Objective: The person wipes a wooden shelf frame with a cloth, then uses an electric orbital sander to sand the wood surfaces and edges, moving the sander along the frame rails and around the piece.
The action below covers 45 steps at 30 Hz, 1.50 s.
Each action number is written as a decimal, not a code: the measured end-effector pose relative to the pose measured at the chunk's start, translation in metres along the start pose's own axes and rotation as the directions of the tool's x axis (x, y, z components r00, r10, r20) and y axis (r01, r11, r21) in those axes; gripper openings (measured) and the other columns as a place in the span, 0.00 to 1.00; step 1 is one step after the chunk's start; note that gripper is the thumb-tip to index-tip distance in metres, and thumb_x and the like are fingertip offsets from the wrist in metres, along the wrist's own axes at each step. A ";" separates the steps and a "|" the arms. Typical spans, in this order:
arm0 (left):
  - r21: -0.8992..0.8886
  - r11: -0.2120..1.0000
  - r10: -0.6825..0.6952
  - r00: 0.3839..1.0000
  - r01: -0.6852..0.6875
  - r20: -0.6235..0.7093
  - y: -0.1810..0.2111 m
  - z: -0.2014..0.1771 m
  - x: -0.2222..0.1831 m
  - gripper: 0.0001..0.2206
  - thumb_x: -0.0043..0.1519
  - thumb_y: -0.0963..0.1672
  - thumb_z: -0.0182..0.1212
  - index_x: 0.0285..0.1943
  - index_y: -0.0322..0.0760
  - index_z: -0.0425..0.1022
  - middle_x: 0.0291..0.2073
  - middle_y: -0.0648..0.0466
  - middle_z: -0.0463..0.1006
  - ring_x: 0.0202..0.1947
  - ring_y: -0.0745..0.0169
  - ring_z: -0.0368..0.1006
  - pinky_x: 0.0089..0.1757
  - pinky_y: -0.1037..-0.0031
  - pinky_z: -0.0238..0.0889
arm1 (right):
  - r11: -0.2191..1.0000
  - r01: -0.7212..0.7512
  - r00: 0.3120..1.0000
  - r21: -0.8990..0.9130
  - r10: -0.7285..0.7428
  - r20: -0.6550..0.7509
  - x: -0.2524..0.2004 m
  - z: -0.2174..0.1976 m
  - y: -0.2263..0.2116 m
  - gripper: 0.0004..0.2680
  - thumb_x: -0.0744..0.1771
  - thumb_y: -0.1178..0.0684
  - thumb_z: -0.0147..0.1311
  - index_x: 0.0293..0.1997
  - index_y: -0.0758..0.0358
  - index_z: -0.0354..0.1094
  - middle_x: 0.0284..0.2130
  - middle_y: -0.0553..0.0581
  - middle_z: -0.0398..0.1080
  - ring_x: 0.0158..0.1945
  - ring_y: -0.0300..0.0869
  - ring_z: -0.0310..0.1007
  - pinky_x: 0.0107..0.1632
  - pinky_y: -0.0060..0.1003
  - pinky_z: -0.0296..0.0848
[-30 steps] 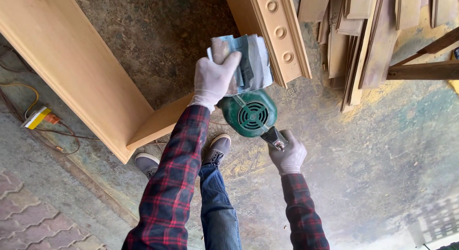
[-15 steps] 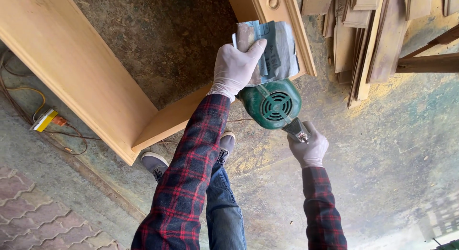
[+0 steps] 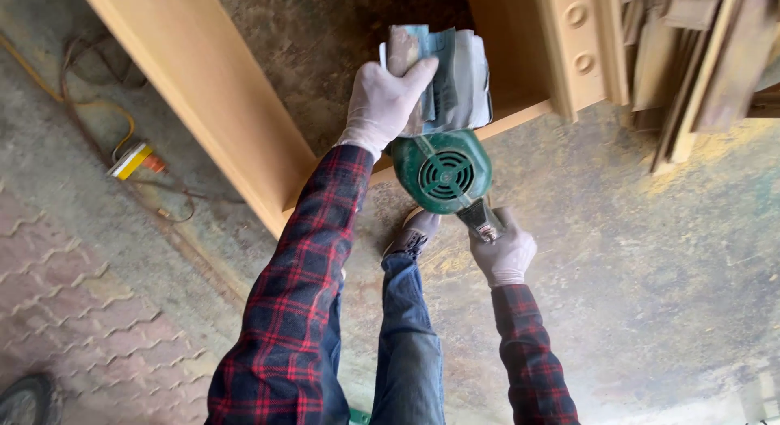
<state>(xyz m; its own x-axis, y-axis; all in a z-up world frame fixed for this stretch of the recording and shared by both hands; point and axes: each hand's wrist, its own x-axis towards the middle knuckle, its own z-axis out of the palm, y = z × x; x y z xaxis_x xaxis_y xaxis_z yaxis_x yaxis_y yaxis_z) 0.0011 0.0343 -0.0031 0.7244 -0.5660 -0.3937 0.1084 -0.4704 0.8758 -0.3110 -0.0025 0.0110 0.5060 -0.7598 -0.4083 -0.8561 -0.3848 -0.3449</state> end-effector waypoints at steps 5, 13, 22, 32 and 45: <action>0.110 0.994 0.009 0.999 -0.004 -0.041 -0.024 -0.044 -0.021 0.23 0.57 0.56 0.66 0.22 0.34 0.81 0.13 0.53 0.77 0.14 0.63 0.73 0.23 0.68 0.66 | 0.999 -0.043 0.999 0.010 0.043 0.016 -0.042 0.039 -0.033 0.10 0.60 0.45 0.66 0.36 0.54 0.72 0.24 0.63 0.74 0.30 0.59 0.76 0.35 0.50 0.73; 0.126 0.992 0.021 0.997 -0.029 0.070 -0.059 -0.096 -0.056 0.23 0.55 0.57 0.66 0.26 0.34 0.82 0.15 0.50 0.78 0.18 0.59 0.76 0.27 0.65 0.71 | 0.978 -0.135 0.991 0.158 0.134 0.018 -0.118 0.094 -0.092 0.12 0.59 0.45 0.65 0.39 0.54 0.72 0.25 0.65 0.74 0.33 0.62 0.76 0.36 0.51 0.74; 0.005 1.000 0.005 0.989 -0.006 0.150 -0.072 -0.161 -0.092 0.18 0.57 0.53 0.65 0.36 0.33 0.83 0.24 0.53 0.83 0.25 0.63 0.80 0.30 0.66 0.72 | 0.978 -0.173 0.985 0.120 0.172 0.019 -0.172 0.145 -0.131 0.11 0.59 0.45 0.66 0.35 0.54 0.70 0.24 0.66 0.74 0.32 0.63 0.76 0.36 0.55 0.72; 0.094 0.995 -0.017 0.999 0.013 0.047 -0.094 -0.191 -0.108 0.18 0.58 0.51 0.68 0.38 0.30 0.82 0.28 0.51 0.84 0.30 0.62 0.81 0.35 0.67 0.72 | 0.964 -0.193 0.981 0.181 0.184 0.065 -0.195 0.161 -0.151 0.09 0.58 0.49 0.63 0.36 0.54 0.70 0.26 0.65 0.74 0.34 0.62 0.76 0.37 0.54 0.73; 0.118 0.993 -0.024 0.998 0.018 0.053 -0.104 -0.181 -0.125 0.15 0.58 0.48 0.70 0.37 0.29 0.78 0.28 0.53 0.81 0.30 0.62 0.78 0.34 0.65 0.69 | 0.949 -0.231 0.971 0.214 0.214 0.103 -0.209 0.161 -0.152 0.12 0.56 0.52 0.66 0.38 0.58 0.70 0.27 0.65 0.74 0.36 0.63 0.73 0.39 0.54 0.71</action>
<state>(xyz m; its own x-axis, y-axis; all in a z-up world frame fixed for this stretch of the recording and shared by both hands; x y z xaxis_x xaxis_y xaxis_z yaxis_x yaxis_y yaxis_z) 0.0221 0.2765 0.0055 0.6847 -0.5894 -0.4288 0.0402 -0.5568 0.8297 -0.2702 0.2993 0.0124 0.3195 -0.7664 -0.5572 -0.9072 -0.0774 -0.4136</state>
